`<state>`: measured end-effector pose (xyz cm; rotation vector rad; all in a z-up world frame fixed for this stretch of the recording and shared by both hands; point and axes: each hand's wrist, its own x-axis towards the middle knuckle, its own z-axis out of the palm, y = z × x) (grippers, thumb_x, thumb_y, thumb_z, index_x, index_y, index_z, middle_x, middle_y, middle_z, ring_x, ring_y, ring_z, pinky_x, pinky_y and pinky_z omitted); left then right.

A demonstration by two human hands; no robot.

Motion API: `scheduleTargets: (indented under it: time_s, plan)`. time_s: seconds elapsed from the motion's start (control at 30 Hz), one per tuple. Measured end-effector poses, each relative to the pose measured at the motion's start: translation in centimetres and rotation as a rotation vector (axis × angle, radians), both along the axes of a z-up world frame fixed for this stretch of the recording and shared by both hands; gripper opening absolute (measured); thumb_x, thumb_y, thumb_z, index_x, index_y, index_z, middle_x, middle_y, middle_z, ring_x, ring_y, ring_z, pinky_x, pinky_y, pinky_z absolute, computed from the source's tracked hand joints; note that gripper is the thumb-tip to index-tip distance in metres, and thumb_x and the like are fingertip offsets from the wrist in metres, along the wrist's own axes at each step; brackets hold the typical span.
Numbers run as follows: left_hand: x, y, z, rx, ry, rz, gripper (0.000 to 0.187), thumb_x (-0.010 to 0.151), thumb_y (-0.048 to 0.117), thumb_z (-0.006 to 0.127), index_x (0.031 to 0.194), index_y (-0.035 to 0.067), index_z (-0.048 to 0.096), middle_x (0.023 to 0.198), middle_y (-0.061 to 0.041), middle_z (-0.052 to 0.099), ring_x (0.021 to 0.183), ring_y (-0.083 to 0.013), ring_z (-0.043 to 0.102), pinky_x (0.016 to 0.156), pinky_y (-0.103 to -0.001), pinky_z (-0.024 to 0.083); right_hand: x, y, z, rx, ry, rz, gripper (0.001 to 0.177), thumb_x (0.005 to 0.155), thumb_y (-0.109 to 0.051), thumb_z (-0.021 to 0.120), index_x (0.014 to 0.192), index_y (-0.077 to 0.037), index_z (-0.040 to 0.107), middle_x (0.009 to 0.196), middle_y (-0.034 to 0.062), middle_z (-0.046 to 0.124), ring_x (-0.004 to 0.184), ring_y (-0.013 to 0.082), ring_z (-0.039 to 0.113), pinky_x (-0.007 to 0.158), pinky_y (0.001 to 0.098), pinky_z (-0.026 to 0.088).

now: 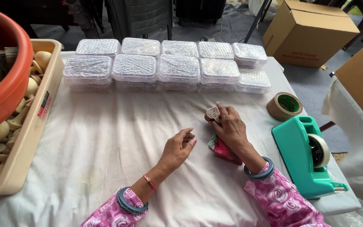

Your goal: The person wipes two heart-shaped wooden items with a cloth, then places them into a small plastic container. They close the container and wrap it in bubble wrap, securing it with tape.

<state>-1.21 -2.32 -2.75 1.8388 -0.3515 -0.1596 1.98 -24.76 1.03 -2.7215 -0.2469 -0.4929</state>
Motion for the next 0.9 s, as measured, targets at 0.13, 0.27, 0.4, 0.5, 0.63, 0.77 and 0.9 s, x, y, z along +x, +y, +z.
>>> scheduleTargets:
  time_s: [0.13, 0.27, 0.4, 0.5, 0.63, 0.77, 0.9]
  plan:
    - [-0.4, -0.1, 0.1, 0.025, -0.048, -0.023, 0.040, 0.096, 0.017, 0.066, 0.133, 0.002, 0.061, 0.113, -0.010, 0.074, 0.105, -0.0176, 0.074, 0.096, -0.029, 0.060, 1.6, -2.1, -2.3, -0.044, 0.097, -0.031, 0.080, 0.083, -0.037, 0.080, 0.149, -0.005, 0.048, 0.118, 0.0168, 0.064, 0.106, 0.0362, 0.064, 0.087, 0.0472, 0.053]
    - [-0.3, -0.7, -1.1, 0.028, -0.154, -0.016, 0.033, 0.094, 0.015, 0.069, 0.125, 0.003, 0.066, 0.113, -0.012, 0.074, 0.102, -0.0213, 0.074, 0.093, -0.033, 0.060, 0.7, -3.5, -1.5, -0.097, 0.172, 0.004, 0.078, 0.078, -0.038, 0.082, 0.142, -0.007, 0.052, 0.100, 0.0173, 0.072, 0.091, 0.0369, 0.070, 0.076, 0.0487, 0.055]
    - [1.5, -1.2, -6.2, 0.126, -0.355, -0.016, 0.035, 0.096, 0.026, 0.067, 0.124, 0.006, 0.068, 0.116, -0.014, 0.071, 0.104, -0.0279, 0.071, 0.093, -0.038, 0.057, 0.5, -5.9, -0.8, -0.434, 0.567, -0.074, 0.047, 0.077, -0.052, 0.079, 0.097, -0.009, 0.077, 0.085, 0.0123, 0.077, 0.083, 0.0330, 0.074, 0.077, 0.0478, 0.058]
    - [2.0, -1.6, -6.0, 0.179, -0.381, -0.071, 0.039, 0.096, 0.032, 0.064, 0.127, 0.007, 0.067, 0.117, -0.013, 0.071, 0.102, -0.0274, 0.071, 0.092, -0.038, 0.057, -2.4, -2.9, 4.3, 0.094, 0.441, -0.034, 0.048, 0.081, -0.041, 0.081, 0.118, -0.011, 0.075, 0.085, 0.0133, 0.081, 0.084, 0.0318, 0.077, 0.079, 0.0435, 0.062]
    - [2.2, 0.2, -3.0, 0.236, -0.398, -0.059, 0.039, 0.095, 0.032, 0.064, 0.125, 0.008, 0.068, 0.118, -0.011, 0.073, 0.100, -0.0262, 0.072, 0.091, -0.039, 0.057, -2.6, -0.8, 0.0, 0.381, 0.066, 0.154, 0.044, 0.095, -0.039, 0.069, 0.126, -0.008, 0.070, 0.096, 0.0110, 0.078, 0.085, 0.0297, 0.076, 0.081, 0.0400, 0.060]
    - [3.1, 4.8, 3.6, 0.437, -0.522, -0.030, 0.035, 0.098, 0.036, 0.061, 0.121, 0.012, 0.070, 0.115, -0.009, 0.072, 0.096, -0.0219, 0.073, 0.081, -0.037, 0.062, -0.8, -1.8, -4.3, -0.296, 0.119, 0.618, 0.073, 0.072, -0.054, 0.082, 0.135, -0.024, 0.063, 0.143, 0.0084, 0.055, 0.129, 0.0366, 0.056, 0.099, 0.0458, 0.053]
    - [7.0, 14.6, 9.5, 0.719, -1.075, 0.224, 0.020, 0.099, 0.029, 0.063, 0.112, 0.014, 0.064, 0.100, -0.006, 0.072, 0.094, -0.0184, 0.072, 0.084, -0.034, 0.062, 0.1, -2.8, -6.3, -0.684, 0.614, 0.382, 0.091, 0.081, -0.063, 0.085, 0.159, -0.045, 0.043, 0.172, -0.0062, 0.025, 0.145, 0.0280, 0.041, 0.116, 0.0487, 0.034]
